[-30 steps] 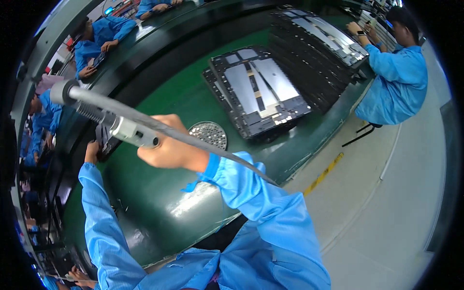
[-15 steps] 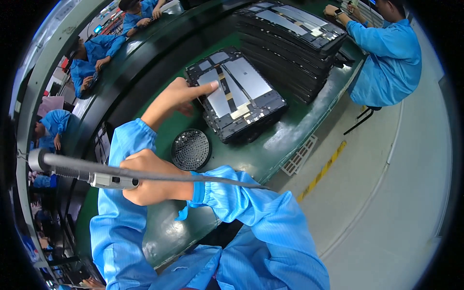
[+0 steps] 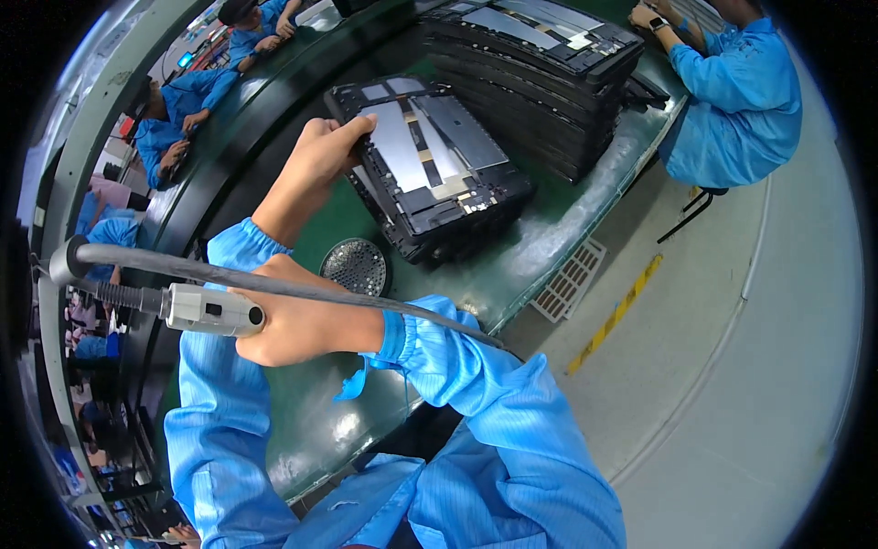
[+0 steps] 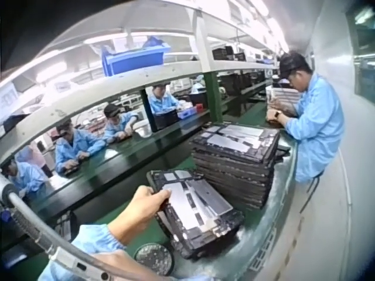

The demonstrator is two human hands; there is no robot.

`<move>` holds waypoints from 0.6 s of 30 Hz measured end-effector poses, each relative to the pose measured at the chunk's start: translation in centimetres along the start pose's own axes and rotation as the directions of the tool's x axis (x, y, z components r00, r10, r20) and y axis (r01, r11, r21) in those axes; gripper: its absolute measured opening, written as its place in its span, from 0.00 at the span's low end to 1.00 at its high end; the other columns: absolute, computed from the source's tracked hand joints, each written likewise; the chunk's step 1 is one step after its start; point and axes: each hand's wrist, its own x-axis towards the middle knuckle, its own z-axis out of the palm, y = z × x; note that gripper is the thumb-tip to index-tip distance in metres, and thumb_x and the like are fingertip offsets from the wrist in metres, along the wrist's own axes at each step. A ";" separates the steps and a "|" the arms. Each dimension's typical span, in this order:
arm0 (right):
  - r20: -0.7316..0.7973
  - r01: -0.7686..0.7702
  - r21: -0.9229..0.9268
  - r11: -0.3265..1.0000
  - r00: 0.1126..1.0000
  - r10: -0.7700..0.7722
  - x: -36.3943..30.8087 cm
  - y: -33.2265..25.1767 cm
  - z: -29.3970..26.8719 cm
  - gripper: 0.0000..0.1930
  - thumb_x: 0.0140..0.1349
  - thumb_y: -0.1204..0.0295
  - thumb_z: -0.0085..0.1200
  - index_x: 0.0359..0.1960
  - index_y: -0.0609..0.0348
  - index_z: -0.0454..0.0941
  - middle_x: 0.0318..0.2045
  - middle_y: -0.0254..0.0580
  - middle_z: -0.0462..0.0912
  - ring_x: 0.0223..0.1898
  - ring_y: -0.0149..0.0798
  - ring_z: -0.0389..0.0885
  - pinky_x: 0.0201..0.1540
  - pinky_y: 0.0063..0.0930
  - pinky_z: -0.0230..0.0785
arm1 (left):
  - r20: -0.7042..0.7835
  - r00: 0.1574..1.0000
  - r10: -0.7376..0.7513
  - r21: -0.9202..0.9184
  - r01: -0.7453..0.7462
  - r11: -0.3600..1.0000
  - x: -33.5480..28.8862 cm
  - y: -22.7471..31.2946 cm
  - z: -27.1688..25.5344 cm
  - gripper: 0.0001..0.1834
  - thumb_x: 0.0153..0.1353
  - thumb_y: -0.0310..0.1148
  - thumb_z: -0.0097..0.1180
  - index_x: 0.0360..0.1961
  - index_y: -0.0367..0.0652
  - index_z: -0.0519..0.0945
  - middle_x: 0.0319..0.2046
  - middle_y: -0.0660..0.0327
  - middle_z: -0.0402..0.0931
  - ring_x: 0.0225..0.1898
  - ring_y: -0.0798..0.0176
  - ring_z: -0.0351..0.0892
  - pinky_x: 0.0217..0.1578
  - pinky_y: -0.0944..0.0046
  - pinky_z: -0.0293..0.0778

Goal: The worker is assembling electronic screens or tablets on an industrial production line using an electric screwdriver.

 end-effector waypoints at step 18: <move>0.332 -0.341 0.165 0.925 0.903 0.274 -0.4 -0.3 1.2 0.16 0.46 0.81 0.55 0.39 0.66 0.82 0.30 0.41 0.86 0.34 0.33 0.86 0.40 0.28 0.78 | -0.649 0.705 0.286 -0.528 -0.689 0.497 -16.9 -10.0 -28.4 0.20 0.68 0.28 0.52 0.57 0.25 0.69 0.45 0.54 0.75 0.45 0.62 0.75 0.50 0.61 0.74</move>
